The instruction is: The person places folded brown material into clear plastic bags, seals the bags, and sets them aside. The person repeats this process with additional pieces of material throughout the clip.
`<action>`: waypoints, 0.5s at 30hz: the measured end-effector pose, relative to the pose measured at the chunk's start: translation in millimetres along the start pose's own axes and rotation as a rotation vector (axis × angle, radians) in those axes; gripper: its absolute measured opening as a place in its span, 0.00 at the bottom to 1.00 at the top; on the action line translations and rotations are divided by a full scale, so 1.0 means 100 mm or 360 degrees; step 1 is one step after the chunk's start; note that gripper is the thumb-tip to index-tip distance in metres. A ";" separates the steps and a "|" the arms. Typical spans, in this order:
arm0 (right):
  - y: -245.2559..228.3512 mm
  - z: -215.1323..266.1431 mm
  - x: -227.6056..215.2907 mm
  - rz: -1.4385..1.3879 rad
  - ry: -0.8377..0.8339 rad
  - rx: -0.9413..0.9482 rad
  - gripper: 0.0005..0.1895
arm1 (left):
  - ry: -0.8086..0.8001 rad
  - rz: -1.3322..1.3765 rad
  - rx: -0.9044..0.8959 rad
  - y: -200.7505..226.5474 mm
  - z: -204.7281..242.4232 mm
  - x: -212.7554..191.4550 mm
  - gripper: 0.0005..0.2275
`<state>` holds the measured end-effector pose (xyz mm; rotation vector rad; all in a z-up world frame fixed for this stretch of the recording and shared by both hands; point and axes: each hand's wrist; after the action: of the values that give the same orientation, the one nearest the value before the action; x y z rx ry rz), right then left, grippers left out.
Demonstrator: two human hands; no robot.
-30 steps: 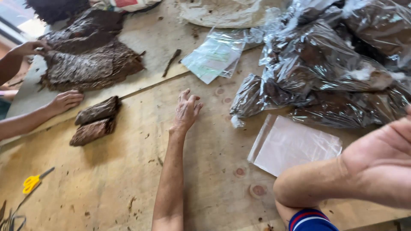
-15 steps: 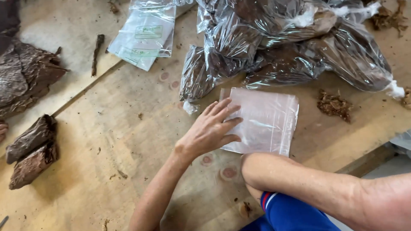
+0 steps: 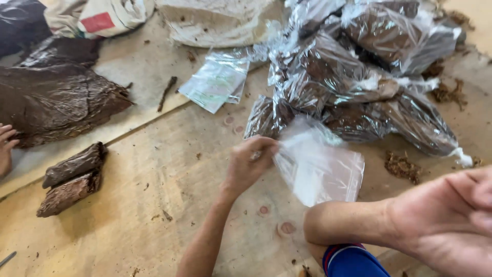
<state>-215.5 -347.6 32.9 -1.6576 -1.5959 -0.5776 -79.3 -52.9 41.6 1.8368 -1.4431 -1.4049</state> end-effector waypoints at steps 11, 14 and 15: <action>0.93 -0.26 1.77 0.0059 -0.0845 0.0057 0.05 | 0.0775 0.1348 -0.0451 0.39 0.05 -0.87 0.07; 1.10 -0.12 1.97 0.0349 -0.1103 0.0251 0.13 | 0.0835 0.1428 -0.0368 0.31 0.08 -0.90 0.07; 1.17 -0.09 2.02 0.0539 -0.1246 0.0313 0.25 | 0.0872 0.1454 -0.0308 0.28 0.07 -0.92 0.06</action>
<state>-74.8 -218.0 168.1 -2.0622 -1.7374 0.4521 -94.9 19.8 102.3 1.0524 -1.4664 -0.5076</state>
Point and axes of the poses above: each hand's wrist, its own z-axis away from the middle knuckle, its own x-axis out of the palm, y = z × x, and after that the axes turned 7 degrees about -x, right-handed
